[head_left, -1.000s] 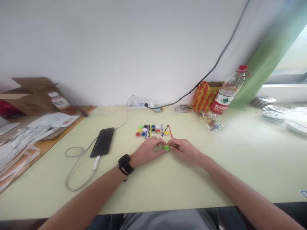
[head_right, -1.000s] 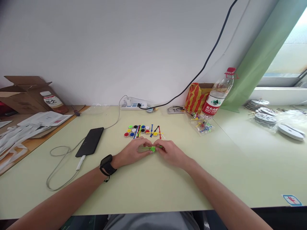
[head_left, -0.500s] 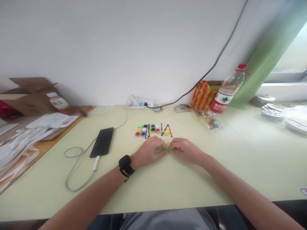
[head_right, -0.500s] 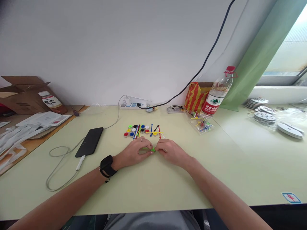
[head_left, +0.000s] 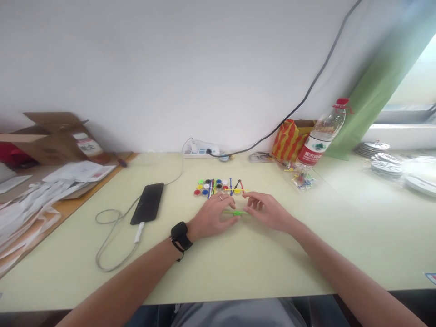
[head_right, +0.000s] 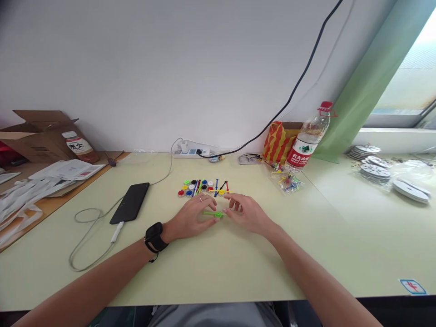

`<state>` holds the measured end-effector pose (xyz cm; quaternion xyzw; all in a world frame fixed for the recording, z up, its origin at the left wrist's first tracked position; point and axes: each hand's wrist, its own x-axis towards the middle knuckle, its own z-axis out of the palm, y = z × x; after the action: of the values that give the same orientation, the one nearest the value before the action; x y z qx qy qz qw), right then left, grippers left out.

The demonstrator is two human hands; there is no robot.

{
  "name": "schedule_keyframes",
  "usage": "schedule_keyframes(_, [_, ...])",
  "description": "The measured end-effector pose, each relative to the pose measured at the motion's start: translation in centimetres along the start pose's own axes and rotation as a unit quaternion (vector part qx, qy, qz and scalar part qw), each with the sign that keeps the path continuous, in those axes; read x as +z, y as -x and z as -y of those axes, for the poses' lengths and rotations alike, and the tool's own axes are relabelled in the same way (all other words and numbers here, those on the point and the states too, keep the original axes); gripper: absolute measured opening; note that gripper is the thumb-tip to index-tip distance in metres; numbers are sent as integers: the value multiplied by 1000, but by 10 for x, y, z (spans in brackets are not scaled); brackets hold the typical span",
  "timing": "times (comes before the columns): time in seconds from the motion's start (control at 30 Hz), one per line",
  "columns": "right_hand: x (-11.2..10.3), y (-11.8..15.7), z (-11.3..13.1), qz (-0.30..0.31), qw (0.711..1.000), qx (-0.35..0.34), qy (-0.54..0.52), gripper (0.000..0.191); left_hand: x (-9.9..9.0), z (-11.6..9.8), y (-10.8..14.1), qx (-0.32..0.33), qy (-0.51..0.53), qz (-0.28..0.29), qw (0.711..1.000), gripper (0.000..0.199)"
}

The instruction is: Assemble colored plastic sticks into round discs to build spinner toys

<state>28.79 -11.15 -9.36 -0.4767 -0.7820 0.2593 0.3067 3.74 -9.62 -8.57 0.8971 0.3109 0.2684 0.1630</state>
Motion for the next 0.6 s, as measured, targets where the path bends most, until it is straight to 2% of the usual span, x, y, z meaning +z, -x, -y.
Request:
schedule_keyframes(0.1, [1,1,1,-47,997,41,42,71,-3,2,-2,-37,9,-46,998,17])
schedule_keyframes(0.17, [3,3,3,-80,992,73,57,83,-4,3,-3,-53,13,-66,996,21])
schedule_keyframes(0.23, [5,4,7,-98,988,103,56,81,-4,4,-3,-64,18,-79,995,24])
schedule_keyframes(0.3, [3,5,11,-73,990,115,33,60,-4,5,-3,-72,23,-94,993,26])
schedule_keyframes(0.33, [1,6,14,-31,993,111,0,49,-3,5,-3,-77,24,-100,992,27])
schedule_keyframes(0.37, [-2,6,16,24,994,99,-50,50,-3,6,-3,-83,23,-106,991,27])
schedule_keyframes(0.43, [-11,7,20,120,976,66,-172,68,-2,7,-3,-97,18,-115,988,28])
schedule_keyframes(0.47, [-15,7,22,135,964,54,-223,72,-2,8,-4,-104,15,-118,987,28])
schedule_keyframes(0.53, [-22,6,24,94,956,51,-272,72,-2,9,-4,-111,10,-123,986,28])
schedule_keyframes(0.6, [-26,3,22,37,961,70,-264,66,-2,9,-4,-111,8,-124,986,27])
